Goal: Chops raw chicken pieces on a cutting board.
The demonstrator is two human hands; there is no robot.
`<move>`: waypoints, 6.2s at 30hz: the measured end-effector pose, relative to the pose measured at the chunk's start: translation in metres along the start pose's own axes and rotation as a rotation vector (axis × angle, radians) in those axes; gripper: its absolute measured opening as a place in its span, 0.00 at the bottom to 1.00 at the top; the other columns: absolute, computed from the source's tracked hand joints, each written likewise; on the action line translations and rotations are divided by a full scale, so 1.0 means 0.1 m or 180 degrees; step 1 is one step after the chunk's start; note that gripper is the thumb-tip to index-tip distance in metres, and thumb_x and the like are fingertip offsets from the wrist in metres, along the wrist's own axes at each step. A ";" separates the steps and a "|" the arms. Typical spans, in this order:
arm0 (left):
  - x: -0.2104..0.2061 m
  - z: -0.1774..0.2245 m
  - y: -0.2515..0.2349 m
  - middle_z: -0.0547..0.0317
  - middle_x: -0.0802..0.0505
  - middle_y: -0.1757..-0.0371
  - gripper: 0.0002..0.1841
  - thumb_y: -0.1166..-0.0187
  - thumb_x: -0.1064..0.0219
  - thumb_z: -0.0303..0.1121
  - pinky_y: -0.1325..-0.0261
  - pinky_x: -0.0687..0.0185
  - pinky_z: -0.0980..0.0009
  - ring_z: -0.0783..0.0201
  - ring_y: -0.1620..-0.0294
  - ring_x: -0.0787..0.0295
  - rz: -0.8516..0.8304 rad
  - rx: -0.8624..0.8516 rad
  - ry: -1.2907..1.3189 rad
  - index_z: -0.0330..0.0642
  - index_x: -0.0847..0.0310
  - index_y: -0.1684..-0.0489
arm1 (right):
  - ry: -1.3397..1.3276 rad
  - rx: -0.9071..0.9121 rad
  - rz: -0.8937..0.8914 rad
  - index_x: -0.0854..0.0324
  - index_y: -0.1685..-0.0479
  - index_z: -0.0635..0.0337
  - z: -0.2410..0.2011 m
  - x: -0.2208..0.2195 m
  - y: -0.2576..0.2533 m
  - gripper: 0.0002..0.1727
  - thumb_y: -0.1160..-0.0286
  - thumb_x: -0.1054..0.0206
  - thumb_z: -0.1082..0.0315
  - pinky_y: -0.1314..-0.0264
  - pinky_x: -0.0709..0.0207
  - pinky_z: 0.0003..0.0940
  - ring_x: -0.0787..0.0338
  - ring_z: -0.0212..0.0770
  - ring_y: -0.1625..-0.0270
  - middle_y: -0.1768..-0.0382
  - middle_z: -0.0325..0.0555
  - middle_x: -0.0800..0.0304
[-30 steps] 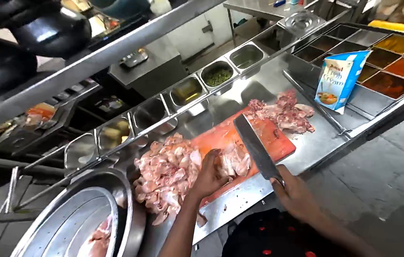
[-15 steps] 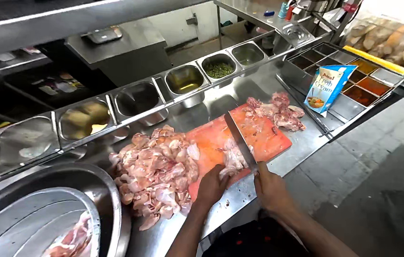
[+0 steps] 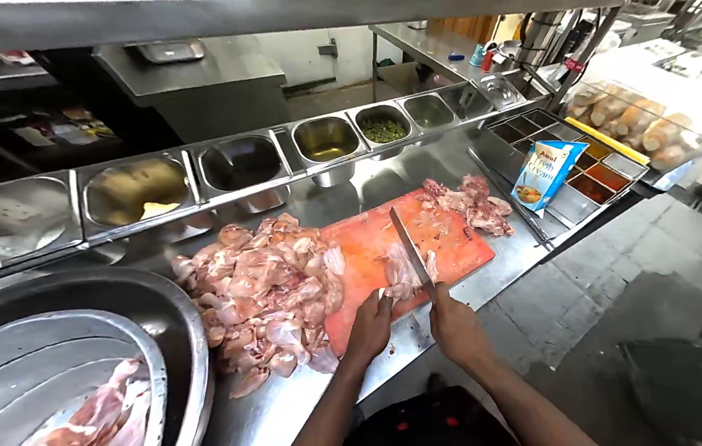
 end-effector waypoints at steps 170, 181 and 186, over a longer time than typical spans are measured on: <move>-0.10 -0.09 -0.28 0.59 0.06 0.56 0.08 0.16 0.32 0.32 0.53 0.12 0.60 0.65 0.60 0.10 0.0667 -0.0561 0.0640 0.45 0.13 0.46 | 0.0234 0.0038 -0.0409 0.31 0.33 0.52 0.05 -0.07 -0.24 0.15 0.11 0.47 0.60 0.58 0.14 0.57 0.06 0.57 0.59 0.63 0.52 0.10; -0.04 -0.07 -0.13 0.49 0.09 0.66 0.19 0.15 0.34 0.50 0.56 0.15 0.47 0.51 0.64 0.11 0.0673 0.0198 -0.0201 0.41 0.18 0.48 | 0.0333 0.0082 -0.0210 0.29 0.36 0.51 0.10 -0.05 -0.23 0.14 0.09 0.49 0.56 0.58 0.14 0.55 0.06 0.55 0.59 0.64 0.50 0.10; 0.07 -0.03 -0.12 0.48 0.13 0.70 0.23 0.09 0.44 0.51 0.57 0.19 0.45 0.50 0.65 0.14 0.0423 0.0309 -0.0257 0.39 0.16 0.61 | 0.0227 0.0366 0.0332 0.28 0.42 0.55 0.04 -0.02 -0.09 0.13 0.09 0.49 0.57 0.65 0.15 0.54 0.07 0.55 0.66 0.69 0.49 0.12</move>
Point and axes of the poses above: each hand's wrist, its own y-axis away from the middle knuckle, its own x-axis out of the back of the hand, z = x × y, the point moved 2 cm from there along -y, towards the middle knuckle
